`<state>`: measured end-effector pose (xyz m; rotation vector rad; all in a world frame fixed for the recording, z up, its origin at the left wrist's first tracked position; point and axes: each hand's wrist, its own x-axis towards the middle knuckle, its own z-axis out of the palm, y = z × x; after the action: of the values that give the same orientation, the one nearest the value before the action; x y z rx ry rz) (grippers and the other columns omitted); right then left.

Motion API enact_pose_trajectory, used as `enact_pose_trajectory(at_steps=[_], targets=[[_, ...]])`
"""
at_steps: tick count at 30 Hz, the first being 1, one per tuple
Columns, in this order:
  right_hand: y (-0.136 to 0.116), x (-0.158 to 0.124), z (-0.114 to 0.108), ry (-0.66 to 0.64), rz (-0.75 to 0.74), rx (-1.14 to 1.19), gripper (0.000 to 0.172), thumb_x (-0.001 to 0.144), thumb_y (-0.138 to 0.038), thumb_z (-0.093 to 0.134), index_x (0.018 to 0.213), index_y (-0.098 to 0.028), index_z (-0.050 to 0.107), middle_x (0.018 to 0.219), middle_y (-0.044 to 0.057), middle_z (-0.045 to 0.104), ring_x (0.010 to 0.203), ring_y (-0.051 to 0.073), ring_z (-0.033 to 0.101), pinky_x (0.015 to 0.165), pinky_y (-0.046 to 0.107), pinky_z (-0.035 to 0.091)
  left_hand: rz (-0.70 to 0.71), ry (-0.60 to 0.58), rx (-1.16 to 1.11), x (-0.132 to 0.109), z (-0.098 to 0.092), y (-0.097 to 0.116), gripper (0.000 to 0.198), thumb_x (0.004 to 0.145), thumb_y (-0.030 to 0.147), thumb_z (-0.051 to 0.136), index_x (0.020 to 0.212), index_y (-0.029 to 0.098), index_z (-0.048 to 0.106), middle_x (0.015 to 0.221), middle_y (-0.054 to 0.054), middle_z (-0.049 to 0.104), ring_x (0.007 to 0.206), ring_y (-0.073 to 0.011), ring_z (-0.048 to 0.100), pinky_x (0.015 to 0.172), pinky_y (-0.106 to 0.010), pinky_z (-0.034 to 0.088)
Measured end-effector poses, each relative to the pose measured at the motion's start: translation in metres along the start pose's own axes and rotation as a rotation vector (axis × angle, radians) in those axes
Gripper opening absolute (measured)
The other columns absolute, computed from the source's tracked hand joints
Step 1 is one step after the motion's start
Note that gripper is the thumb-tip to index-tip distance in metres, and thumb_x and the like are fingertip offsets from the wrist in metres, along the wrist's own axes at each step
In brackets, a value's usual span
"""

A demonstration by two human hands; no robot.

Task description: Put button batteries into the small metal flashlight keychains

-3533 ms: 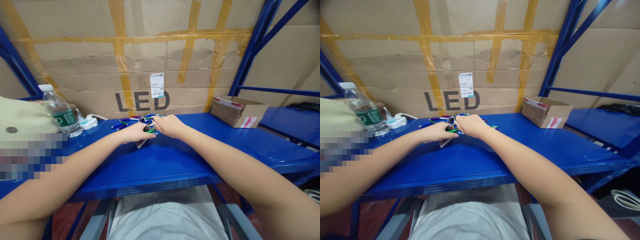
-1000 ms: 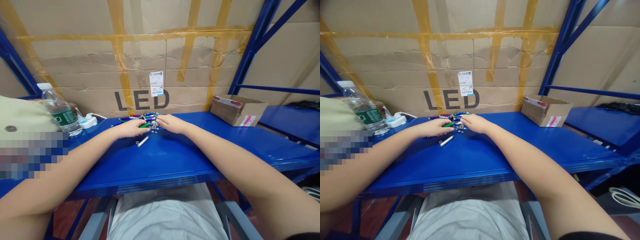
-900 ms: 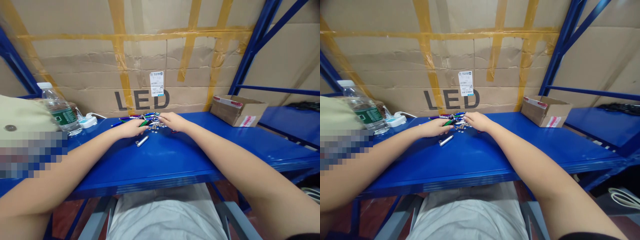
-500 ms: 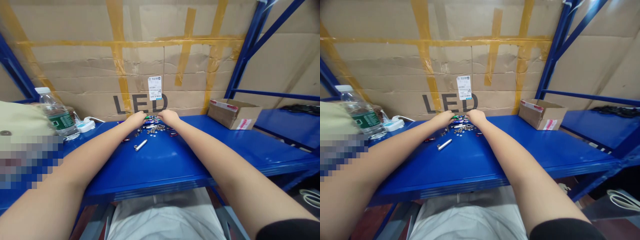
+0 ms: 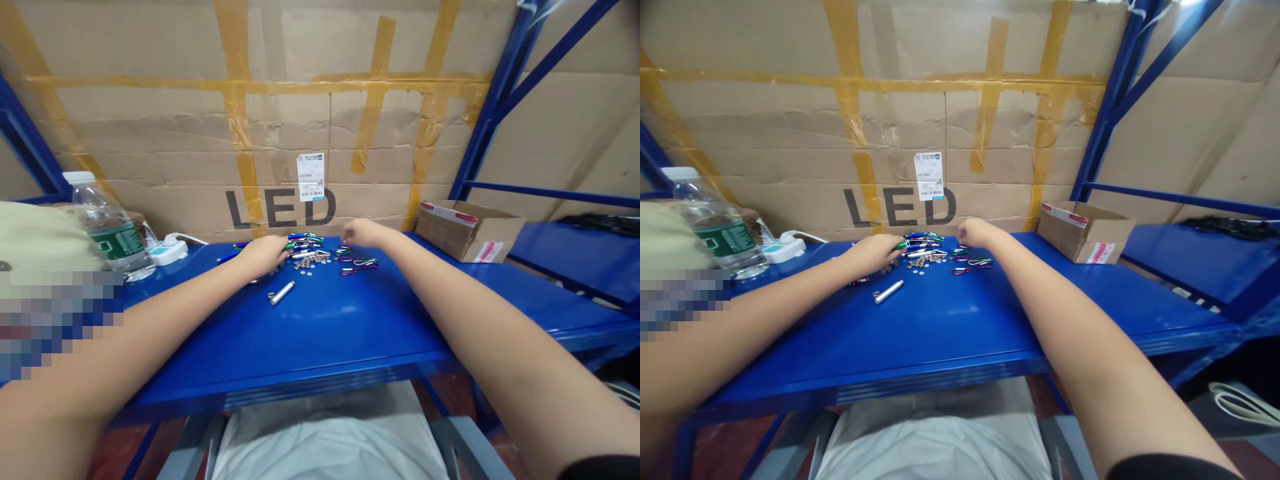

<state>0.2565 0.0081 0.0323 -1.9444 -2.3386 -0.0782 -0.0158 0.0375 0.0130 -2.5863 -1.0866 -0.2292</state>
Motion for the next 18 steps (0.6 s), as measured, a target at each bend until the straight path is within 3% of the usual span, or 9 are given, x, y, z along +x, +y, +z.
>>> enact_pose_trajectory(at_steps=[5, 9, 14, 18], targets=[[0.018, -0.021, 0.012, -0.046, -0.063, -0.017, 0.022, 0.080, -0.016, 0.061, 0.098, -0.021, 0.072, 0.105, 0.004, 0.072, 0.093, 0.019, 0.065, 0.078, 0.025, 0.045, -0.002, 0.034, -0.034, -0.032, -0.009, 0.012, 0.035, 0.097, 0.042, 0.034, 0.094, 0.018, 0.059, 0.094, -0.010, 0.067, 0.083, -0.0249, 0.063, 0.065, -0.031, 0.046], [0.017, -0.015, 0.023, -0.029, -0.113, -0.123, 0.022, 0.085, -0.019, 0.057, 0.102, -0.018, 0.071, 0.106, 0.008, 0.070, 0.095, 0.020, 0.063, 0.080, 0.027, 0.044, 0.009, 0.008, -0.024, -0.034, -0.008, 0.012, 0.031, 0.096, 0.038, 0.035, 0.093, 0.018, 0.059, 0.092, -0.009, 0.067, 0.082, -0.0232, 0.063, 0.063, -0.029, 0.045], [0.014, -0.011, 0.030, 0.091, -0.107, -0.152, 0.027, 0.088, -0.024, 0.055, 0.112, -0.019, 0.066, 0.113, 0.011, 0.064, 0.100, 0.021, 0.061, 0.081, 0.027, 0.043, 0.011, -0.020, -0.004, -0.035, -0.004, 0.008, 0.029, 0.096, 0.038, 0.036, 0.089, 0.019, 0.057, 0.093, -0.008, 0.067, 0.083, -0.0223, 0.063, 0.062, -0.027, 0.043], [0.007, -0.008, 0.033, 0.022, -0.099, -0.179, 0.023, 0.090, -0.023, 0.050, 0.105, -0.016, 0.066, 0.107, 0.012, 0.065, 0.096, 0.021, 0.061, 0.077, 0.027, 0.042, 0.015, -0.025, 0.011, -0.036, 0.000, 0.008, 0.027, 0.096, 0.036, 0.036, 0.089, 0.020, 0.057, 0.094, -0.007, 0.067, 0.086, -0.0223, 0.063, 0.061, -0.026, 0.043]])
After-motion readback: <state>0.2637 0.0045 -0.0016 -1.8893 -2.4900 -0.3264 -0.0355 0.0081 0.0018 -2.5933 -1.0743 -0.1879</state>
